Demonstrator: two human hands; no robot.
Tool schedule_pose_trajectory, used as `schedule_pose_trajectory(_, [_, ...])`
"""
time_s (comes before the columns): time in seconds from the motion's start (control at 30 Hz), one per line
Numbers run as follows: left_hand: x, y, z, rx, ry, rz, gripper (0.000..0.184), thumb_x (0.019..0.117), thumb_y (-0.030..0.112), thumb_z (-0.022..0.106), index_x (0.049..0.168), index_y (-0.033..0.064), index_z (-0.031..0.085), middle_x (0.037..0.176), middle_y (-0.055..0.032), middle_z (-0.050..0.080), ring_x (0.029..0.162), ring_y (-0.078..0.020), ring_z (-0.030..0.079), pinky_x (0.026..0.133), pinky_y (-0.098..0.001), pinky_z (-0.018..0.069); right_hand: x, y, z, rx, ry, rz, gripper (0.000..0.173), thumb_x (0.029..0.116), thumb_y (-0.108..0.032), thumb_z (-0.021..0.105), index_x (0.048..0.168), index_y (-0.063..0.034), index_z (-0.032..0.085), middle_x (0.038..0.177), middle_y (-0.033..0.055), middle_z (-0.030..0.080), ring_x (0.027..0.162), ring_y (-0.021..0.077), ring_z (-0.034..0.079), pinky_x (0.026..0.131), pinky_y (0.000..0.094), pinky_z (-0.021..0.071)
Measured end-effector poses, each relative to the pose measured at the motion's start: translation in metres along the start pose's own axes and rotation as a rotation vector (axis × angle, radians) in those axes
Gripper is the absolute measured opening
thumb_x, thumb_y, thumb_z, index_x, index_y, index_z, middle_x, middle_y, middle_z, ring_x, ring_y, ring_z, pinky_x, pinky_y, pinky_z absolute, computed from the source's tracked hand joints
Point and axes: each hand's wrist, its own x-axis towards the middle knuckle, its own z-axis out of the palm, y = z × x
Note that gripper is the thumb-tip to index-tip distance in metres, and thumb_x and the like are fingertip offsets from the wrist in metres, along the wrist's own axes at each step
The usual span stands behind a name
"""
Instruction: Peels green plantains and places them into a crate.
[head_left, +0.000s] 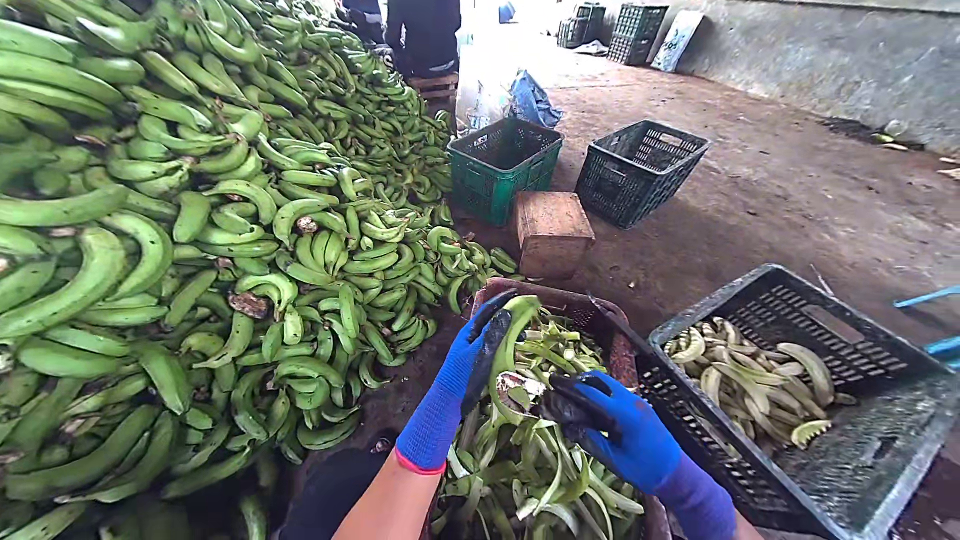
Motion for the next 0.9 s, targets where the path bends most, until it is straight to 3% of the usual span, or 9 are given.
schedule_pose_trajectory(0.13, [-0.015,-0.005,0.017,0.000,-0.060,-0.022,0.044,0.1089,0.017,0.030,0.147,-0.0011,0.043,0.127,-0.0071,0.062,0.107,-0.0035,0.061,0.094,-0.0216,0.0512,0.019,0.003,-0.007,-0.185,0.161,0.038,0.048,0.0856,-0.034,0.068,0.125,-0.0085,0.073,0.115,0.0258,0.069,0.102,0.0454,0.068,0.084,0.0603,0.0560])
schedule_pose_trajectory(0.23, [-0.019,0.000,0.025,0.002,-0.052,-0.123,0.042,0.1086,0.023,0.038,0.145,0.0035,0.046,0.119,-0.0066,0.064,0.096,-0.0071,0.065,0.083,-0.0243,0.0555,0.034,0.014,-0.026,-0.289,0.307,0.255,0.048,0.0891,-0.026,0.068,0.132,-0.0055,0.068,0.121,0.0337,0.064,0.107,0.0559,0.063,0.086,0.0694,0.0511])
schedule_pose_trajectory(0.33, [-0.016,0.001,0.019,-0.029,-0.096,-0.181,0.043,0.1054,0.020,0.048,0.146,0.0046,0.047,0.120,-0.0072,0.064,0.094,-0.0095,0.066,0.080,-0.0259,0.0571,0.036,0.026,-0.045,-0.225,0.274,0.423,0.052,0.0969,-0.023,0.061,0.147,-0.0095,0.056,0.131,0.0323,0.060,0.115,0.0526,0.061,0.094,0.0696,0.0473])
schedule_pose_trajectory(0.43, [-0.006,-0.011,0.008,0.129,0.099,-0.034,0.041,0.1046,0.014,0.049,0.144,0.0018,0.050,0.123,-0.0099,0.065,0.100,-0.0088,0.065,0.088,-0.0267,0.0552,0.023,0.021,-0.036,-0.036,0.128,0.359,0.051,0.0952,-0.023,0.059,0.143,-0.0059,0.059,0.131,0.0223,0.065,0.120,0.0370,0.064,0.102,0.0578,0.0487])
schedule_pose_trajectory(0.53, [0.001,-0.016,-0.003,0.486,0.288,0.169,0.045,0.1071,0.018,0.044,0.149,0.0013,0.046,0.138,-0.0179,0.060,0.123,-0.0177,0.060,0.107,-0.0355,0.0452,0.013,0.003,-0.019,0.142,-0.083,0.221,0.052,0.0914,-0.027,0.064,0.141,-0.0114,0.063,0.127,0.0157,0.068,0.114,0.0293,0.067,0.097,0.0518,0.0532])
schedule_pose_trajectory(0.63, [0.000,-0.019,-0.002,0.514,0.366,0.268,0.047,0.1076,0.021,0.037,0.150,-0.0004,0.042,0.139,-0.0180,0.059,0.123,-0.0142,0.059,0.106,-0.0317,0.0448,0.015,-0.008,-0.012,0.145,-0.157,0.165,0.053,0.0899,-0.032,0.066,0.140,-0.0143,0.064,0.124,0.0172,0.068,0.109,0.0335,0.067,0.090,0.0551,0.0543])
schedule_pose_trajectory(0.77, [-0.023,-0.014,0.017,0.152,0.014,0.030,0.045,0.1065,0.017,0.032,0.146,-0.0050,0.036,0.117,-0.0053,0.061,0.097,0.0008,0.061,0.087,-0.0182,0.0517,0.035,0.013,-0.020,-0.079,0.044,0.170,0.045,0.0910,-0.028,0.070,0.135,-0.0161,0.068,0.121,0.0219,0.068,0.109,0.0423,0.066,0.090,0.0630,0.0524])
schedule_pose_trajectory(0.83, [-0.023,-0.010,0.018,0.125,-0.148,-0.128,0.046,0.1068,0.023,0.034,0.145,-0.0007,0.039,0.109,-0.0062,0.065,0.087,-0.0066,0.066,0.077,-0.0241,0.0574,0.040,0.029,-0.033,-0.211,0.202,0.162,0.050,0.0881,-0.028,0.071,0.136,-0.0145,0.068,0.119,0.0252,0.066,0.108,0.0469,0.064,0.088,0.0650,0.0507])
schedule_pose_trajectory(0.9, [-0.022,-0.009,0.018,0.180,-0.165,-0.165,0.045,0.1075,0.025,0.035,0.146,0.0036,0.043,0.111,-0.0049,0.064,0.088,-0.0057,0.065,0.078,-0.0233,0.0566,0.039,0.031,-0.042,-0.234,0.222,0.238,0.054,0.0900,-0.024,0.069,0.142,-0.0128,0.061,0.124,0.0260,0.064,0.112,0.0462,0.063,0.090,0.0643,0.0507])
